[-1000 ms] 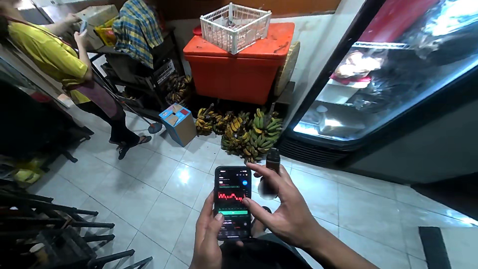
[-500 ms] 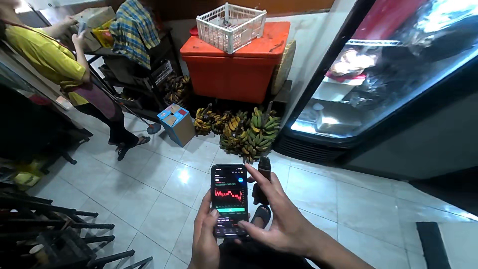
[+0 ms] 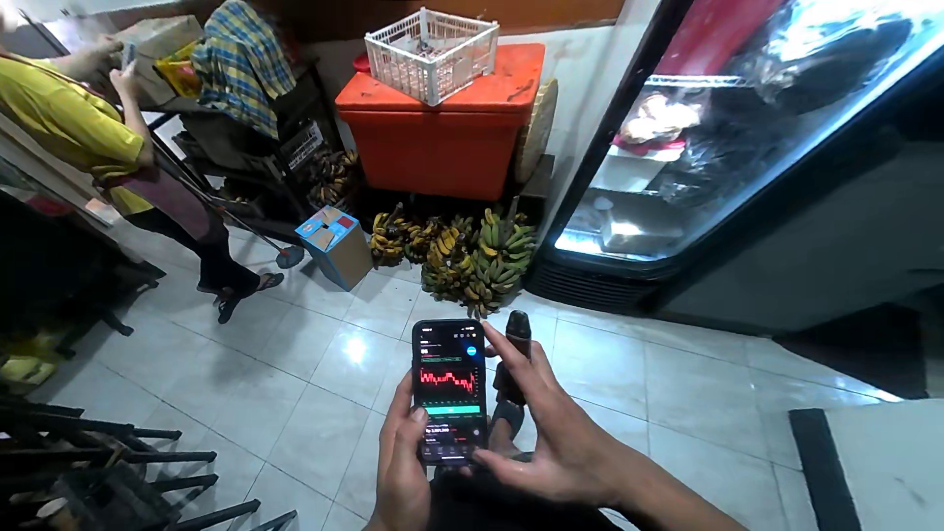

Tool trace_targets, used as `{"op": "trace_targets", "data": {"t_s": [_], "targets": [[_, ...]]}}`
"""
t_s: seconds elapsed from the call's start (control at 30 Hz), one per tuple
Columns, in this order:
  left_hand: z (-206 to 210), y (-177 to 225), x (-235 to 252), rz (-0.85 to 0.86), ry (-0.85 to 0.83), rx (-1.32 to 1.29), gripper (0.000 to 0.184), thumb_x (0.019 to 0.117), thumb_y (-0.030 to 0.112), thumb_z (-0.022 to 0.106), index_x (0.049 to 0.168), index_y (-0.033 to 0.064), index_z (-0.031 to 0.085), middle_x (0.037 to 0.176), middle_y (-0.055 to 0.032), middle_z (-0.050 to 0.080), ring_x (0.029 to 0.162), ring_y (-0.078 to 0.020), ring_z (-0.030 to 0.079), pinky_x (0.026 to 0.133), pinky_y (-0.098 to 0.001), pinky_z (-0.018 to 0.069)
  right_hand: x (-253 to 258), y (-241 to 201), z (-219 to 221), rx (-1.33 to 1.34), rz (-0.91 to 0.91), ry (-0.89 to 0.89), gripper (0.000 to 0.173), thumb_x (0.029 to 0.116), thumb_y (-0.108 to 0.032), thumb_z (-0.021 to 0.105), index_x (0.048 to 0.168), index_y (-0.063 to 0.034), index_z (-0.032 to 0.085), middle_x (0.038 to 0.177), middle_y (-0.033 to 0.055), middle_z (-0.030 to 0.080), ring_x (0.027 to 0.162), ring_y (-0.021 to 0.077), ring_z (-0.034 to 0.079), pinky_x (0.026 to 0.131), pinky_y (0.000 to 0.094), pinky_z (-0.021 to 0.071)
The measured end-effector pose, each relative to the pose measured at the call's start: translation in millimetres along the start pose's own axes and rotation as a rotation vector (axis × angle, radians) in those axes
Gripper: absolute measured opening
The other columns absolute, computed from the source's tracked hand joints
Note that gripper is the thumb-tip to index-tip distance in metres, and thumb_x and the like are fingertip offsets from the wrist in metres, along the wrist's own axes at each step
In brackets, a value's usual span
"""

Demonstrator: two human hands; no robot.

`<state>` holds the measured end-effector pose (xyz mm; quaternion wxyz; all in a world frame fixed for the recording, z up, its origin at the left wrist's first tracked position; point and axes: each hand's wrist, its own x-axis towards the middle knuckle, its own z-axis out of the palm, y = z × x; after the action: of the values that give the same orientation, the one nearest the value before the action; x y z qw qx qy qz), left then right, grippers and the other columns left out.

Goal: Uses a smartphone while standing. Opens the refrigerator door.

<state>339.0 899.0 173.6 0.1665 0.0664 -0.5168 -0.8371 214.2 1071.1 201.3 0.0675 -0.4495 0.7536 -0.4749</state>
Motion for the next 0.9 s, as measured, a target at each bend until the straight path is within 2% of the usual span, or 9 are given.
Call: {"op": "trace_targets", "data": {"t_s": [0.03,0.13,0.23,0.33,0.43,0.63,0.8,0.9], "targets": [[1,0,-2,-0.005,0.006,-0.002,0.055,0.1063,0.029,0.038,0.155,0.0040,0.033,0.129,-0.0265,0.061,0.107,-0.0375,0.069,0.076,-0.0493,0.0639,-2,-1,0,0.007,0.000,0.000,0.121,0.0726,-0.052,0.085,0.167,-0.0282,0.013,0.140,0.0087,0.043,0.102,0.0093,0.059,0.078,0.0271,0.0580],[1,-1,-12,-0.017,-0.005,0.011,0.057,0.1076,0.032,0.037,0.156,0.0036,0.031,0.131,-0.0250,0.060,0.110,-0.0353,0.068,0.083,-0.0490,0.0625,-12,-5,2,0.010,0.022,-0.009,0.123,0.0721,-0.051,0.086,0.167,-0.0296,0.011,0.142,0.0089,0.043,0.103,0.0096,0.059,0.079,0.0278,0.0584],[2,-2,-23,-0.035,0.002,-0.009,0.055,0.1078,0.030,0.037,0.155,0.0030,0.031,0.128,-0.0254,0.061,0.107,-0.0357,0.069,0.077,-0.0488,0.0639,-23,-9,6,0.000,0.053,-0.018,0.122,0.0725,-0.052,0.086,0.167,-0.0313,0.011,0.140,0.0077,0.043,0.102,0.0090,0.060,0.077,0.0283,0.0594],[4,-3,-32,-0.056,-0.005,-0.005,0.054,0.1072,0.028,0.037,0.155,0.0029,0.032,0.127,-0.0248,0.061,0.108,-0.0344,0.069,0.084,-0.0491,0.0625,-35,-13,8,0.009,0.073,-0.017,0.119,0.0744,-0.051,0.084,0.167,-0.0315,0.011,0.141,0.0073,0.044,0.100,0.0086,0.060,0.077,0.0289,0.0591],[10,-5,-40,-0.066,-0.001,0.003,0.054,0.1067,0.027,0.038,0.155,0.0029,0.032,0.127,-0.0235,0.062,0.107,-0.0323,0.069,0.081,-0.0472,0.0632,-44,-15,7,0.010,0.066,-0.001,0.118,0.0754,-0.049,0.084,0.167,-0.0296,0.012,0.139,0.0071,0.045,0.099,0.0081,0.059,0.076,0.0275,0.0580],[28,-9,-51,-0.051,0.013,-0.002,0.054,0.1058,0.025,0.038,0.155,0.0044,0.031,0.129,-0.0257,0.061,0.106,-0.0361,0.069,0.074,-0.0480,0.0641,-56,-17,-7,0.025,0.042,-0.015,0.119,0.0750,-0.049,0.084,0.167,-0.0295,0.012,0.141,0.0077,0.044,0.100,0.0082,0.059,0.078,0.0273,0.0581],[58,-14,-59,-0.003,0.051,0.030,0.053,0.1066,0.025,0.038,0.154,0.0029,0.034,0.126,-0.0234,0.062,0.107,-0.0321,0.069,0.086,-0.0477,0.0619,-68,-15,-29,0.051,0.001,-0.010,0.118,0.0760,-0.050,0.084,0.167,-0.0274,0.012,0.139,0.0085,0.044,0.099,0.0086,0.059,0.077,0.0275,0.0585],[78,-16,-64,0.007,0.055,-0.003,0.054,0.1063,0.026,0.041,0.154,0.0025,0.031,0.126,-0.0247,0.062,0.106,-0.0341,0.070,0.086,-0.0490,0.0624,-84,-15,-44,0.073,-0.009,0.004,0.115,0.0786,-0.054,0.083,0.167,-0.0272,0.015,0.140,0.0087,0.045,0.099,0.0089,0.059,0.076,0.0267,0.0574]]}}
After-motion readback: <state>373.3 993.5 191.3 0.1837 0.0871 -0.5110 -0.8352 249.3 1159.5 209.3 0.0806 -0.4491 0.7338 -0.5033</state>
